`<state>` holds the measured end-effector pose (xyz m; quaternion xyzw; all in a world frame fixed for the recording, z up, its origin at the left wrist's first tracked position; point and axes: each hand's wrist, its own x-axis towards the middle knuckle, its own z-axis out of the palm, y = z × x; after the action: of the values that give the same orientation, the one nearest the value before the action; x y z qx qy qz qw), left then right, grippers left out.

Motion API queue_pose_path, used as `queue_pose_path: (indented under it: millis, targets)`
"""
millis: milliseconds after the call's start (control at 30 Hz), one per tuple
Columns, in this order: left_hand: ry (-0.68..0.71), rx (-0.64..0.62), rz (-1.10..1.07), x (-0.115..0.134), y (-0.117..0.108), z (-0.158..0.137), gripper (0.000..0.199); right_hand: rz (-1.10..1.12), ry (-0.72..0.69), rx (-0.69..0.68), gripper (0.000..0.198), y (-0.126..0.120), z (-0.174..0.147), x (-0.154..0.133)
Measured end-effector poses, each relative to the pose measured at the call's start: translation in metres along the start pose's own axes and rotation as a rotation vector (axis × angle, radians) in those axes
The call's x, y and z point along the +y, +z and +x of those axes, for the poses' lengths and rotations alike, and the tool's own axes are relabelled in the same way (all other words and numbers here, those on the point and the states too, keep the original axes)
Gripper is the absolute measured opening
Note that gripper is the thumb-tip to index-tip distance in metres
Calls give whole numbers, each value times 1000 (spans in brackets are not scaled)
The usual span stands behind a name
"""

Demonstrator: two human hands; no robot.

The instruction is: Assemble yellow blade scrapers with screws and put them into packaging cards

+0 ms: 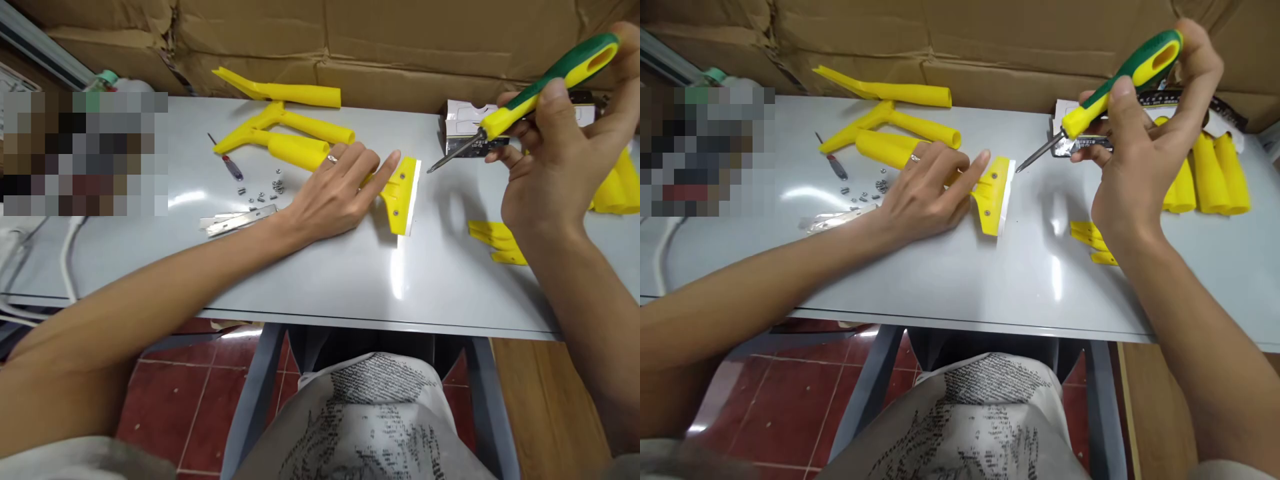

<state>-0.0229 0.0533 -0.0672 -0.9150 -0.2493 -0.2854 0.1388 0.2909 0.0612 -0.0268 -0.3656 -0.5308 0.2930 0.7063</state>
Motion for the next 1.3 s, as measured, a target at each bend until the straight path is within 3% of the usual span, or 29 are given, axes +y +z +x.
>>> queue_pose_path:
  millis: [67, 100, 267, 433, 500, 633, 733, 833, 1000, 1067, 1200, 1300]
  targets:
    - [-78, 8, -33, 0, 1, 0, 68, 55, -146, 71, 45, 2, 1, 4]
    - [-104, 7, -47, 0, 2, -1, 70, 89, -146, 95, 41, 3, 1, 7]
    - [-117, -28, -39, -1, 0, -3, 67, 227, 116, 196, 36, 1, -1, 20]
    - [-75, -126, 4, 6, -8, -1, 62, 165, 130, 76, 41, -9, 0, 20]
    - [-62, -149, 4, 9, -10, -1, 63, 196, 123, 34, 52, -9, 1, 22]
    - [20, -84, 41, 10, -9, -3, 56, 236, 110, -34, 78, 1, -3, 24]
    - [81, -21, 92, 10, -8, -3, 45, 137, 128, -38, 68, 13, -13, 13]
    - [101, -37, 85, 11, -10, -1, 38, 95, 23, -14, 65, 23, -18, 1]
    - [140, -111, 54, 11, -9, 4, 36, 60, -286, -154, 62, 25, -18, 2]
    - [139, -115, 40, 10, -6, 4, 37, -1, -302, -157, 60, 25, -20, -1]
    - [93, -75, -19, 6, -4, 1, 38, -80, -205, -153, 61, 26, -28, -12]
    - [31, -70, -61, -2, -13, 1, 47, -56, -243, -120, 64, 23, -25, -12]
